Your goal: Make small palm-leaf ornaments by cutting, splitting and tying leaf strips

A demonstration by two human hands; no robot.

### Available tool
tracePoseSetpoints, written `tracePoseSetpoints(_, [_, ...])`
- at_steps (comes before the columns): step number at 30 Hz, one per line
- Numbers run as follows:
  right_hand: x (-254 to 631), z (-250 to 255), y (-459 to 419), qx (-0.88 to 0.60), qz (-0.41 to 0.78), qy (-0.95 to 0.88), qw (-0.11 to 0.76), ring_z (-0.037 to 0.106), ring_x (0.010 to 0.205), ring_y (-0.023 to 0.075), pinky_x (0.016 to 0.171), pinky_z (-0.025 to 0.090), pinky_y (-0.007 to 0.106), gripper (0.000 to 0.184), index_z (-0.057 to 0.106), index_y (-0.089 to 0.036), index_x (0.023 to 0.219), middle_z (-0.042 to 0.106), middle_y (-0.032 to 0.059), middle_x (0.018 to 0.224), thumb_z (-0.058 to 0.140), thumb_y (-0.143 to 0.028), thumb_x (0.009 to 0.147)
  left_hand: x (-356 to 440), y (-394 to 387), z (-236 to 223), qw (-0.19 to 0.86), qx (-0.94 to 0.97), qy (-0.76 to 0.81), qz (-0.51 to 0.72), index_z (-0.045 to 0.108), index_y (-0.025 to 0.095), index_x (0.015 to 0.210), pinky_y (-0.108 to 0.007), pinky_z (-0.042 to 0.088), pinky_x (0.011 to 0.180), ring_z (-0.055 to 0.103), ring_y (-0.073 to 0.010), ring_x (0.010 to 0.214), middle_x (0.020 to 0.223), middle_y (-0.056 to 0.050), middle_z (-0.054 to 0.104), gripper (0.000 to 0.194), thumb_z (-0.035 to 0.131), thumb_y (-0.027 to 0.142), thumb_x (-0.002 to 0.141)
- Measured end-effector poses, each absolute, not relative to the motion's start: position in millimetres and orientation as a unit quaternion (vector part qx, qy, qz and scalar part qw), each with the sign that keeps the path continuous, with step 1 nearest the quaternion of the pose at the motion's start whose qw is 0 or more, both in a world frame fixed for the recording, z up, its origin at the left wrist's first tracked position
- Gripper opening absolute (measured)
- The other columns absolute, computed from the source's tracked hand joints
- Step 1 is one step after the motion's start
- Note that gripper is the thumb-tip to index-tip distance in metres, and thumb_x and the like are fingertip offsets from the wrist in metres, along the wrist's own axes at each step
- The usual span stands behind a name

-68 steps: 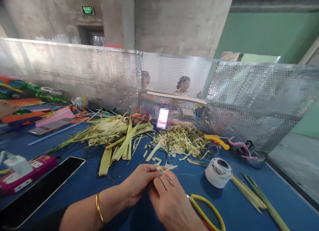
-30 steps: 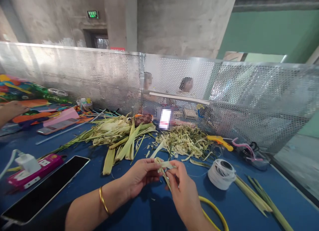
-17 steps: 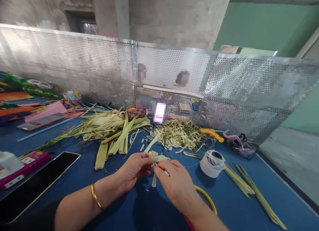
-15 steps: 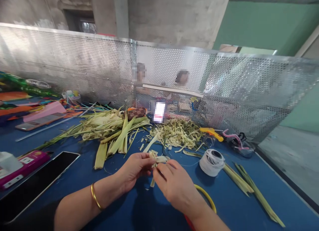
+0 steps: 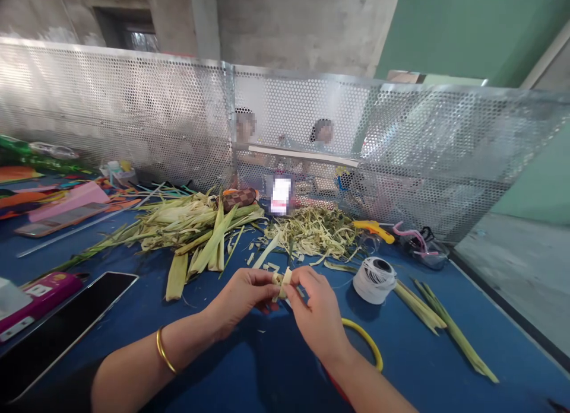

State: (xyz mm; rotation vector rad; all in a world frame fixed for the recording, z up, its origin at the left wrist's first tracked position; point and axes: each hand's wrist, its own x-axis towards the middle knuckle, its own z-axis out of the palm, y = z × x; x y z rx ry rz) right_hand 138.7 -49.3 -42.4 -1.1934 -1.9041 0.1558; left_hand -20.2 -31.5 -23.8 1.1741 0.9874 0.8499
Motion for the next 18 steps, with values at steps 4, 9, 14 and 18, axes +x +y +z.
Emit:
tracePoseSetpoints(4, [136.6,-46.5,-51.1,-0.521,-0.044,-0.75,0.405,0.051,0.058,0.0156,0.055,0.036,0.025,0.02,0.048,-0.021,0.07,0.057,-0.0007,0.062,0.047,-0.028,0.09,-18.3,-34.4,-26.1,0.651,0.532,0.41,0.354,0.068,0.013,0.067,-0.022,0.043,0.053,0.057,-0.0102,0.053,0.062,-0.002,0.063,0.011,0.063,0.023,0.066])
tracePoseSetpoints(9, [132.8,-46.2,-52.7,-0.512,-0.148,-0.762,0.367,0.048,0.046,0.0151,0.056,0.032,0.027,0.022,0.047,-0.022,0.072,0.053,-0.0034,0.049,0.037,-0.023,0.093,-17.1,-35.1,-29.4,0.67,0.534,0.388,0.339,0.067,0.013,0.068,-0.022,0.045,0.054,0.057,-0.0099,0.056,0.07,-0.003,0.065,0.017,0.066,0.031,0.066])
tracePoseSetpoints(14, [132.6,-52.0,-52.4,-0.541,-0.134,-0.75,0.357,0.05,0.049,0.0168,0.055,0.032,0.026,0.022,0.049,-0.021,0.075,0.055,-0.0019,0.049,0.037,-0.026,0.093,-15.8,-37.9,-28.5,0.687,0.518,0.38,0.339,0.067,0.013,0.069,-0.022,0.047,0.057,0.057,-0.011,0.057,0.064,-0.002,0.062,0.028,0.069,0.041,0.067])
tracePoseSetpoints(18, [133.2,-57.5,-51.2,-0.589,-0.04,-0.723,0.36,0.051,0.052,0.0175,0.05,0.031,0.026,0.02,0.051,-0.022,0.076,0.056,-0.0009,0.054,0.042,-0.033,0.09,-14.3,-39.0,-29.9,0.674,0.513,0.402,0.348,0.069,0.013,0.071,-0.024,0.047,0.06,0.057,-0.0108,0.058,0.064,-0.002,0.063,0.027,0.075,0.037,0.061])
